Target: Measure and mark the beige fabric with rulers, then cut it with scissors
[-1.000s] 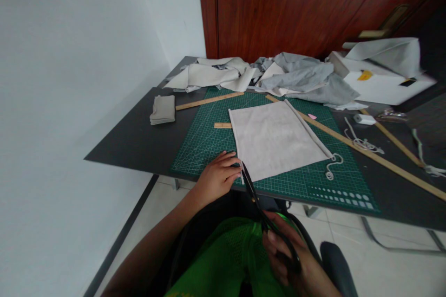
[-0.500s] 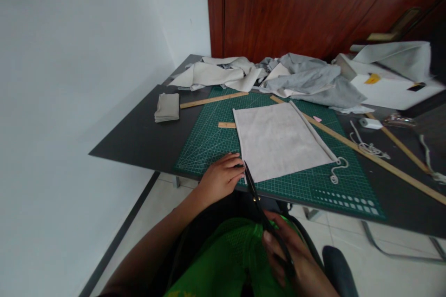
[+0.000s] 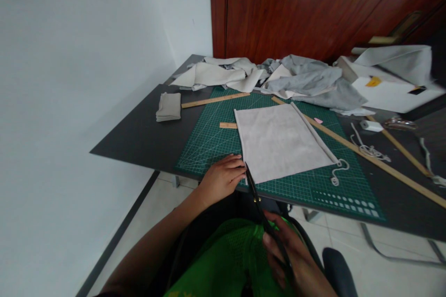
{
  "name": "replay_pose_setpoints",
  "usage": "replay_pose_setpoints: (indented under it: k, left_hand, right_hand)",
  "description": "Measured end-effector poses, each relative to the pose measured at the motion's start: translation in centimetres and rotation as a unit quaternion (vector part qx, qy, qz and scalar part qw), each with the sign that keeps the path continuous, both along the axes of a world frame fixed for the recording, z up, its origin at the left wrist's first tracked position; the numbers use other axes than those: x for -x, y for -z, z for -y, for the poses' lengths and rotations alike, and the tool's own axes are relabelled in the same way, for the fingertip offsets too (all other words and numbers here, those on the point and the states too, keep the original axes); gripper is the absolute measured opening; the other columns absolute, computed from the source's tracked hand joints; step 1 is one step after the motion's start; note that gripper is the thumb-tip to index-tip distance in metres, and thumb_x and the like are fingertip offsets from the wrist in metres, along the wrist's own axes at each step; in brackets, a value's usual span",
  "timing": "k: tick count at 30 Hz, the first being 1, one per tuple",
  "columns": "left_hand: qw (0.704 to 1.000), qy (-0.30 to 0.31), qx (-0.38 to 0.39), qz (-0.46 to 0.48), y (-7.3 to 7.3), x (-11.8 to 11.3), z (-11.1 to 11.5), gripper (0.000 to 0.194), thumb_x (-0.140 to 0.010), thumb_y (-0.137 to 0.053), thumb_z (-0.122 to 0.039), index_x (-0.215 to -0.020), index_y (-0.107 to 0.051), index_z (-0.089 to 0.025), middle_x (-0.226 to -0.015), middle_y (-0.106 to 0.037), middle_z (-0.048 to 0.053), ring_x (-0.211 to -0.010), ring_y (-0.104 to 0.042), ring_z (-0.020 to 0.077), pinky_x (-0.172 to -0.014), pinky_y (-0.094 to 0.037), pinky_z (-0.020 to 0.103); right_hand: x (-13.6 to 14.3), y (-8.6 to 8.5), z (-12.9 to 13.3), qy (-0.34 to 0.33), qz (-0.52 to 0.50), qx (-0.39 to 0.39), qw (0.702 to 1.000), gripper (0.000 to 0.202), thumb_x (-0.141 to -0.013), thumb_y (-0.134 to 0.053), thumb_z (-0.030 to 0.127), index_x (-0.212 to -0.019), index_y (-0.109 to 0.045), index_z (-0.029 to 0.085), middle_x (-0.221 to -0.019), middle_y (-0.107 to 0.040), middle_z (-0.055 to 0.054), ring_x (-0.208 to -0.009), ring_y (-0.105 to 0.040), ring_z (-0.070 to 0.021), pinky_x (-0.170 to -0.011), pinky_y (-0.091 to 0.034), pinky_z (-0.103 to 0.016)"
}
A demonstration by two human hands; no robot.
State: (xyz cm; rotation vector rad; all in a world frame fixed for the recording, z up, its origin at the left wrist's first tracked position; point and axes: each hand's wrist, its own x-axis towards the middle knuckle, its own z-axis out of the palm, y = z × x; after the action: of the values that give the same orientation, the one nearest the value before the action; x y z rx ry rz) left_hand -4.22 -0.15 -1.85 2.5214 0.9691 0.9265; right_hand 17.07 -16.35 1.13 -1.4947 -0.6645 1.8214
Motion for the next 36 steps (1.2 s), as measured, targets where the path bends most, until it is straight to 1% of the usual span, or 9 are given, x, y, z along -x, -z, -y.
replay_pose_setpoints:
  k: [3,7,11,15,23,27,30,34,36]
  left_hand:
    - [1.000,-0.001,0.006,-0.002,-0.13,-0.03,0.03,0.020,-0.104,-0.060,-0.021,-0.114,-0.077,-0.024,-0.121,-0.077,0.003,-0.128,-0.066,0.0224,-0.122,-0.046,0.046]
    - [1.000,-0.001,0.001,0.002,-0.06,-0.05,0.02,0.018,-0.104,-0.062,-0.022,-0.113,-0.076,-0.022,-0.120,-0.077,0.003,-0.127,-0.066,0.0227,-0.122,-0.045,0.045]
    - [1.000,0.000,-0.002,-0.002,0.05,-0.05,-0.03,0.018,-0.104,-0.061,-0.023,-0.112,-0.077,-0.022,-0.118,-0.077,0.003,-0.125,-0.067,0.0215,-0.122,-0.046,0.045]
    - [1.000,0.003,-0.005,-0.004,0.10,-0.04,-0.05,0.019,-0.104,-0.061,-0.022,-0.114,-0.077,-0.024,-0.117,-0.077,0.002,-0.126,-0.067,0.0216,-0.121,-0.047,0.045]
    - [1.000,0.002,-0.007,0.004,-0.07,-0.03,0.02,0.017,-0.104,-0.061,-0.021,-0.111,-0.076,-0.021,-0.115,-0.078,0.002,-0.124,-0.068,0.0216,-0.121,-0.047,0.042]
    - [1.000,0.004,-0.004,0.002,-0.02,-0.03,-0.02,0.017,-0.104,-0.061,-0.022,-0.111,-0.076,-0.022,-0.116,-0.078,0.002,-0.125,-0.067,0.0218,-0.122,-0.045,0.042]
    - [1.000,0.004,0.000,0.000,0.02,-0.02,-0.03,0.017,-0.104,-0.060,-0.022,-0.111,-0.076,-0.023,-0.116,-0.077,0.002,-0.125,-0.067,0.0220,-0.122,-0.045,0.043]
    - [1.000,0.005,0.000,-0.001,0.02,-0.01,0.00,0.016,-0.104,-0.060,-0.023,-0.111,-0.075,-0.023,-0.116,-0.077,0.002,-0.126,-0.067,0.0222,-0.122,-0.045,0.043]
    - [1.000,0.005,-0.003,0.001,0.02,-0.02,0.01,0.015,-0.104,-0.061,-0.023,-0.110,-0.075,-0.022,-0.116,-0.077,0.002,-0.125,-0.067,0.0220,-0.122,-0.045,0.042]
  right_hand:
    - [0.15,0.11,0.08,0.005,-0.001,-0.002,1.000,0.078,-0.079,-0.083,0.064,-0.141,-0.054,0.028,-0.069,-0.056,0.007,-0.046,-0.039,-0.0063,-0.041,-0.029,-0.018]
    - [0.08,0.30,0.06,-0.005,-0.005,-0.001,1.000,0.082,-0.079,-0.082,0.066,-0.143,-0.051,0.026,-0.065,-0.052,0.009,-0.045,-0.037,-0.0060,-0.040,-0.027,-0.018]
    - [-0.04,0.33,0.08,-0.011,0.000,0.008,1.000,0.082,-0.079,-0.081,0.068,-0.144,-0.050,0.029,-0.069,-0.055,0.008,-0.046,-0.038,-0.0054,-0.041,-0.025,-0.017]
    - [0.03,0.27,0.12,-0.012,0.014,-0.005,1.000,0.079,-0.079,-0.081,0.068,-0.142,-0.053,0.028,-0.072,-0.057,0.006,-0.045,-0.039,-0.0054,-0.041,-0.027,-0.018]
    - [0.17,0.17,0.06,-0.030,0.031,-0.025,0.999,0.076,-0.082,-0.077,0.069,-0.142,-0.053,0.028,-0.066,-0.050,0.009,-0.045,-0.037,-0.0058,-0.040,-0.030,-0.018]
    - [0.30,0.05,0.11,-0.034,0.032,-0.030,0.998,0.077,-0.082,-0.076,0.071,-0.142,-0.052,0.028,-0.069,-0.053,0.008,-0.046,-0.036,-0.0051,-0.041,-0.028,-0.018]
    - [0.38,0.10,0.17,-0.029,0.028,-0.024,0.999,0.079,-0.082,-0.076,0.071,-0.143,-0.050,0.027,-0.065,-0.050,0.009,-0.045,-0.035,-0.0049,-0.041,-0.027,-0.018]
    - [0.40,0.16,0.21,-0.029,0.031,-0.024,0.999,0.079,-0.082,-0.076,0.071,-0.142,-0.051,0.028,-0.069,-0.054,0.008,-0.045,-0.036,-0.0048,-0.040,-0.029,-0.019]
    - [0.39,0.13,0.21,-0.027,0.035,-0.029,0.999,0.080,-0.081,-0.077,0.071,-0.143,-0.050,0.028,-0.068,-0.053,0.009,-0.045,-0.038,-0.0055,-0.040,-0.030,-0.019]
